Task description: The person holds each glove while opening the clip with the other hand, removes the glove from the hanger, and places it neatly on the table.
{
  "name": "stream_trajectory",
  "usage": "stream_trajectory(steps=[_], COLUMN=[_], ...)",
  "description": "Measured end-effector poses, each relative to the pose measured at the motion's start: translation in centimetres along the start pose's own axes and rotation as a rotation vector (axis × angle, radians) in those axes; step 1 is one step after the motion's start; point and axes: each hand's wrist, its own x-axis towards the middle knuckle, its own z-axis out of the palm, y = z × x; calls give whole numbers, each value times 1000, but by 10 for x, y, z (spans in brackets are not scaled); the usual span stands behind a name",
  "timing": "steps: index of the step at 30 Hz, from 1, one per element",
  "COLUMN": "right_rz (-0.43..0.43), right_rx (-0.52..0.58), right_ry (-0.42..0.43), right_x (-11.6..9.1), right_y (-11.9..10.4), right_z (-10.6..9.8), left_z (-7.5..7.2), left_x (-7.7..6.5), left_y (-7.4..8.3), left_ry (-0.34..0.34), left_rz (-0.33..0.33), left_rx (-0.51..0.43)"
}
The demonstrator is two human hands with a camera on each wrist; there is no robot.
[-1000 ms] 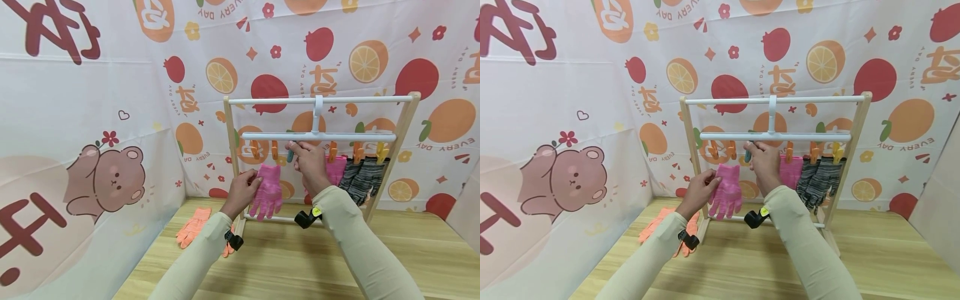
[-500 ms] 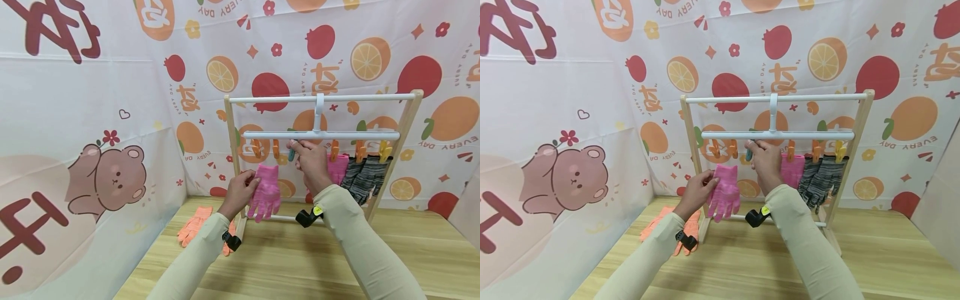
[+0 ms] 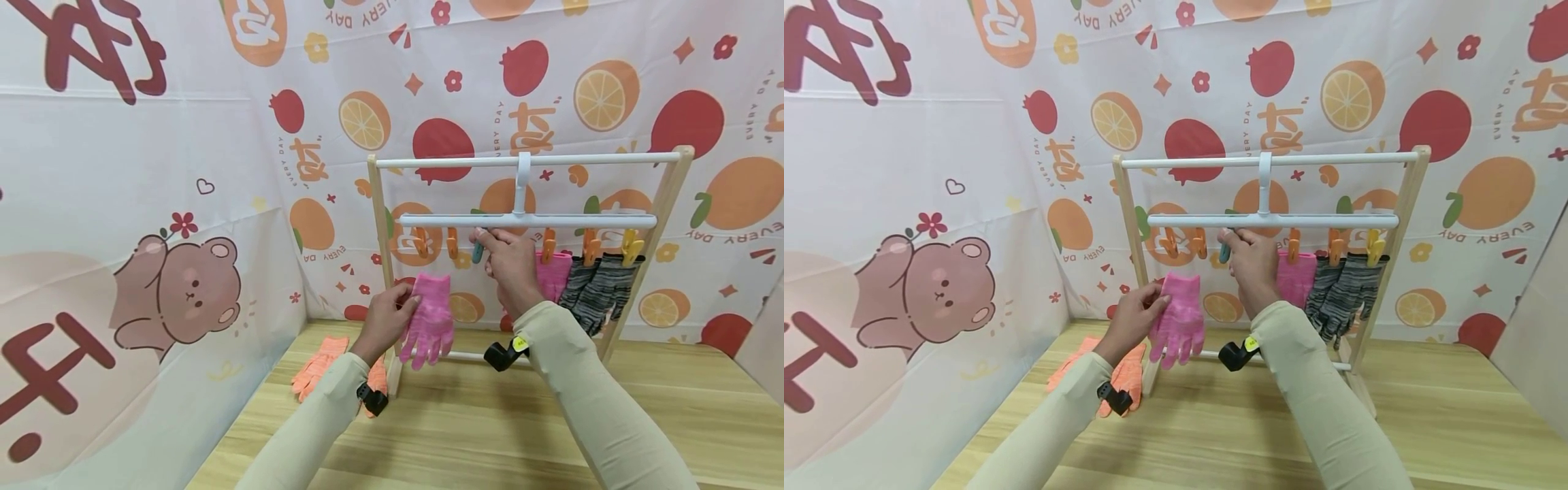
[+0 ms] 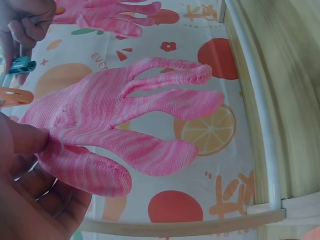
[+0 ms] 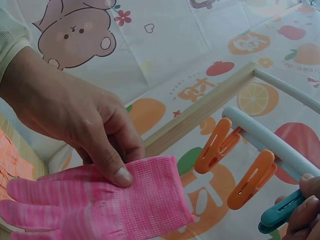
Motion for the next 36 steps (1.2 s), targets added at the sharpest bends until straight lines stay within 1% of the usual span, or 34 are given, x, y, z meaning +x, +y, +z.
stream_trajectory(steps=[7, 11, 15, 18, 23, 27, 33, 36], right_rz=[-5, -7, 18, 35, 36, 25, -30, -30], right_rx=[1, -7, -12, -10, -7, 2, -3, 1], right_ry=[2, -1, 4, 9, 10, 10, -1, -2], right_x=[-1, -2, -2, -3, -2, -3, -3, -3], right_y=[-1, -2, -3, -3, -3, -3, 0, 0], right_z=[0, 0, -1, -1, -1, -1, -1, -1], left_z=[-3, -5, -6, -6, -8, -9, -12, -13], left_x=[-6, -9, -15, -18, -20, -23, -25, -26], left_y=[-5, -7, -9, -11, -12, -11, -12, -12], left_ry=[2, 6, -3, -6, -3, -3, 5, 7], left_rz=[6, -5, -32, -43, -50, -62, -46, -43], left_rx=[10, -2, -30, -27, -34, -40, 12, 17])
